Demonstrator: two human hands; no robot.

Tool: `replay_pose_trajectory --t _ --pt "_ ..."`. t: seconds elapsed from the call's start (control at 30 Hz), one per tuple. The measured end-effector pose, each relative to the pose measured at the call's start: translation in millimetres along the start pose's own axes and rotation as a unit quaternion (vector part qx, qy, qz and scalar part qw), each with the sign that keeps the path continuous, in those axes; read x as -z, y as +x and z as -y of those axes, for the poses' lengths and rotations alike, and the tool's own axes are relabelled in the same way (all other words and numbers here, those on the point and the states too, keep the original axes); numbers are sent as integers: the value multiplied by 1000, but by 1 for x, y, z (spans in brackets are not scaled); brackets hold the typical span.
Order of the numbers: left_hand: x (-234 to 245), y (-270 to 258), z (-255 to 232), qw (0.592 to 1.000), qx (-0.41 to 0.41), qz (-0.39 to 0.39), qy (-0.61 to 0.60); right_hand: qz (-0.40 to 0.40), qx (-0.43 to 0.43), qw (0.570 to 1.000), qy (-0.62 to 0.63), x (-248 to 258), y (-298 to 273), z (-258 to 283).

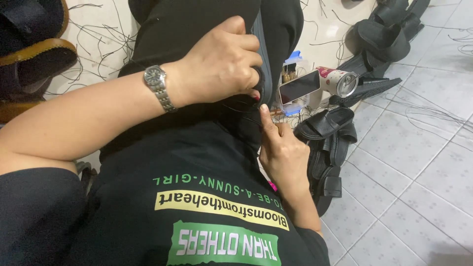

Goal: Hand-sewing the sole of a sandal to its upper part using a needle and thread while sitting on the floor.

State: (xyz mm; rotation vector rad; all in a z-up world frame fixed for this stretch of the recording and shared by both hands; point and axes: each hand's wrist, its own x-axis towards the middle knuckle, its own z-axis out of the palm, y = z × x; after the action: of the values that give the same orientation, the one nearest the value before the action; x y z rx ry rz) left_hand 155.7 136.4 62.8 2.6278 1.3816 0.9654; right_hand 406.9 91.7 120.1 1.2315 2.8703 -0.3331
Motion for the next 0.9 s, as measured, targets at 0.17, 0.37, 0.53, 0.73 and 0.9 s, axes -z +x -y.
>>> replay_pose_trajectory --t 0.17,0.37,0.53,0.73,0.9 --pt "-2 1 -4 1000 5 3 8 75 -26 994 -80 6 -2 8" --pt "0 0 -3 1000 8 -1 -4 57 -2 998 -33 7 1 -3" --pt "-4 1 -2 1000 9 -2 -4 66 -18 996 -62 2 3 5" --pt "-4 -1 -1 1000 2 -16 -19 -37 9 995 92 -18 1 -11" --pt "0 1 3 1000 -7 7 -12 -52 15 990 132 -22 4 -18"
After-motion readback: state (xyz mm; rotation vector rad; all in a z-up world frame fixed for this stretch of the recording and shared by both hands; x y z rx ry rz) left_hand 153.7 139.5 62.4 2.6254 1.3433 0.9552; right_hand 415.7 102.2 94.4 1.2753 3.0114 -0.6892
